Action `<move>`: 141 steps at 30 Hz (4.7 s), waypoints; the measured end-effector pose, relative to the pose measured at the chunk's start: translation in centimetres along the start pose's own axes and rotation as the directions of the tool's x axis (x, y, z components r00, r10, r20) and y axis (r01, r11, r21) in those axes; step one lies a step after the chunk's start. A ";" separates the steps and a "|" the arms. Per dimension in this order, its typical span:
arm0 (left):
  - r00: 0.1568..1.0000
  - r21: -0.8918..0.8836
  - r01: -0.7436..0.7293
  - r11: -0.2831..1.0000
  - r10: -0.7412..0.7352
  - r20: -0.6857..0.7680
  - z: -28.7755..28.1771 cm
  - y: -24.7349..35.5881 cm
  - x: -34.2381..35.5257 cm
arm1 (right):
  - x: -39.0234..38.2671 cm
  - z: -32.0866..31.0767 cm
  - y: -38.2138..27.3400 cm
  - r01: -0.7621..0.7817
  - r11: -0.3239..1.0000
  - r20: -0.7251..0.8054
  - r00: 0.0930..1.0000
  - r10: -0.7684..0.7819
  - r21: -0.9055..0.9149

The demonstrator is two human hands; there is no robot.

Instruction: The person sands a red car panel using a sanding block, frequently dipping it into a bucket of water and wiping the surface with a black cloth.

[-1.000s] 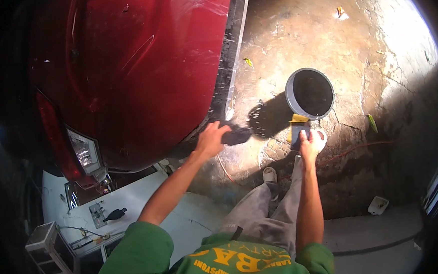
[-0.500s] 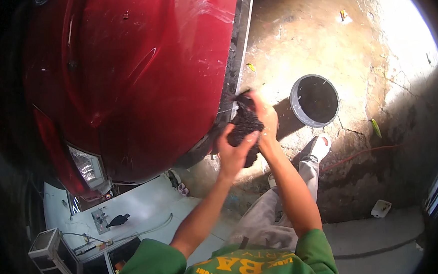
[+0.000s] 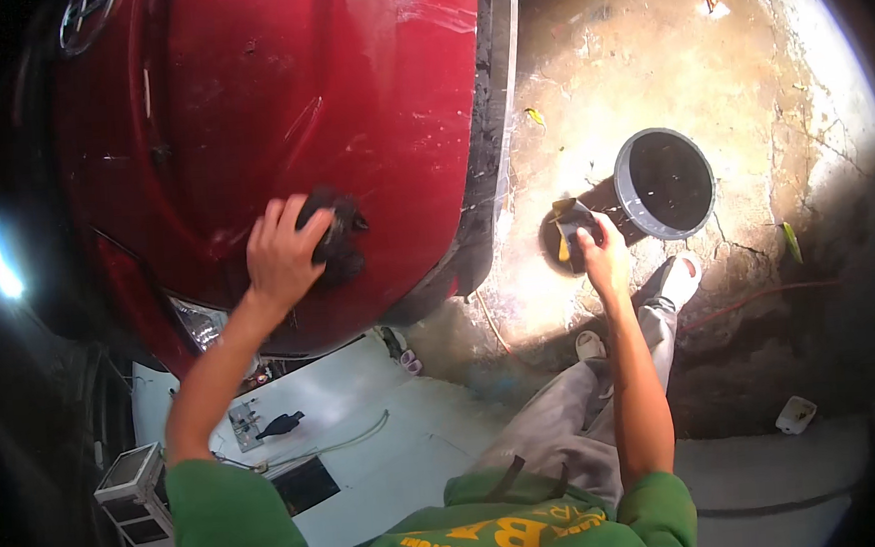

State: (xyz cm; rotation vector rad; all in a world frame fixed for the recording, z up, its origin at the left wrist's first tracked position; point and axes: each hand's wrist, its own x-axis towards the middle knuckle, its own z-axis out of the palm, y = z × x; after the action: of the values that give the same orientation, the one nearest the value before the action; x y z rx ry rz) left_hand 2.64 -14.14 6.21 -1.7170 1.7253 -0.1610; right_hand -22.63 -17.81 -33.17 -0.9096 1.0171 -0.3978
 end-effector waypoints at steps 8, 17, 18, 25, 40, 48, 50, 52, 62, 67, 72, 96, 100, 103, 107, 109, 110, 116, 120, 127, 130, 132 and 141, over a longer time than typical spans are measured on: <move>0.986 0.180 -0.081 0.980 0.106 -0.132 -3.5 -1.1 22.3 | -0.8 -6.6 5.4 -0.105 0.994 -0.123 0.987 0.103 -0.004; 0.932 0.176 -0.337 0.925 0.354 -0.078 2.8 -0.5 17.2 | -2.4 -9.2 4.1 0.024 0.984 -0.197 0.980 0.011 0.176; 0.923 0.162 -0.372 0.914 0.383 -0.046 3.7 0.5 14.8 | -2.9 -7.7 2.7 0.174 0.982 -0.249 0.950 -0.187 -0.074; 0.758 -0.047 -0.650 0.758 0.652 0.030 13.7 5.4 -0.3 | -7.6 -4.4 3.2 0.144 0.899 -0.248 0.968 -0.040 0.414; 0.912 0.249 -0.375 0.893 0.403 -0.074 -4.3 -6.7 -11.9 | -13.6 16.4 1.7 0.402 0.848 -0.542 0.823 -0.170 0.345; 0.778 0.099 -0.600 0.794 0.607 -0.160 0.7 -4.8 -12.2 | -9.4 25.0 -6.6 0.618 0.719 -0.666 0.686 -0.294 0.319; 0.733 0.085 -0.658 0.748 0.662 -0.159 1.6 -4.2 -11.5 | -10.1 27.4 -7.5 0.676 0.661 -0.654 0.666 -0.359 0.326; 0.736 0.084 -0.654 0.752 0.658 -0.159 1.7 -4.2 -9.9 | -11.2 29.9 -8.2 0.662 0.718 -0.653 0.645 -0.398 0.216; 0.839 0.114 -0.505 0.856 0.517 -0.167 -6.9 -8.5 -5.2 | -3.4 31.5 -19.9 0.622 0.729 -0.515 0.541 -0.665 -0.287; 0.806 0.180 -0.023 0.983 0.125 -0.578 -15.4 -19.8 -5.1 | -4.4 32.5 -19.5 0.753 0.613 -0.518 0.435 -0.737 -0.240; 0.610 0.317 0.174 0.932 0.151 -0.778 -16.7 -30.5 -5.6 | -16.3 33.6 -12.1 0.778 0.620 -0.209 0.593 -0.778 -0.102; 0.593 -0.074 0.152 0.986 -0.151 -0.791 -14.7 -33.5 -3.9 | -13.7 33.7 -12.7 0.609 0.793 -0.295 0.758 -0.582 0.001; 0.608 -0.091 0.077 0.993 -0.119 -0.785 -14.7 -29.9 -1.7 | 0.7 26.4 -16.1 0.565 0.818 -0.399 0.730 -0.555 -0.103; 0.609 -0.138 0.089 0.986 -0.164 -0.776 -14.9 -31.9 -2.4 | -1.8 29.5 -16.6 0.654 0.743 -0.460 0.620 -0.635 -0.144; 0.618 -0.124 0.162 0.979 -0.198 -0.761 -15.0 -32.5 -3.8 | -17.3 34.9 -10.7 0.709 0.702 -0.193 0.680 -0.707 -0.071; 0.640 -0.009 0.144 0.990 -0.100 -0.762 -15.3 -32.2 -3.7 | -14.9 33.4 -12.1 0.730 0.675 -0.254 0.637 -0.728 -0.104; 0.656 0.043 0.137 0.990 -0.058 -0.752 -14.8 -32.0 -3.8 | -11.8 32.4 -13.8 0.719 0.676 -0.323 0.609 -0.724 -0.161; 0.673 0.201 0.252 0.947 -0.022 -0.739 -15.2 -31.4 -2.9 | -2.3 29.8 -19.1 0.743 0.586 -0.464 0.415 -0.782 -0.323; 0.585 -0.147 0.227 0.963 -0.256 -0.770 -14.7 -28.7 -2.8 | -17.8 35.2 -12.4 0.772 0.601 -0.143 0.584 -0.799 -0.206; 0.650 0.294 0.084 0.952 0.171 -0.741 -14.3 -33.7 -1.3 | -2.2 28.5 -21.0 0.723 0.561 -0.425 0.395 -0.814 -0.404; 0.713 0.582 0.198 0.789 0.291 -0.637 -15.9 -36.3 -3.5 | -11.0 32.4 -20.1 0.796 0.534 -0.339 0.437 -0.833 -0.286; 0.718 0.656 0.197 0.729 0.349 -0.603 -15.5 -35.5 -2.8 | -18.7 34.4 -15.4 0.773 0.583 -0.116 0.574 -0.810 -0.251; 0.620 0.661 -0.039 0.749 0.537 -0.572 -16.2 -35.1 -0.2 | -4.6 30.1 -16.0 0.687 0.690 -0.455 0.552 -0.699 -0.227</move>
State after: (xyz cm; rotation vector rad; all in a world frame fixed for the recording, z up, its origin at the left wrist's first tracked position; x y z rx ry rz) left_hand 23.22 -24.12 37.39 -0.8586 2.1684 -1.2727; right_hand 2.72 -10.18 -11.30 -1.2550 1.0998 -1.3827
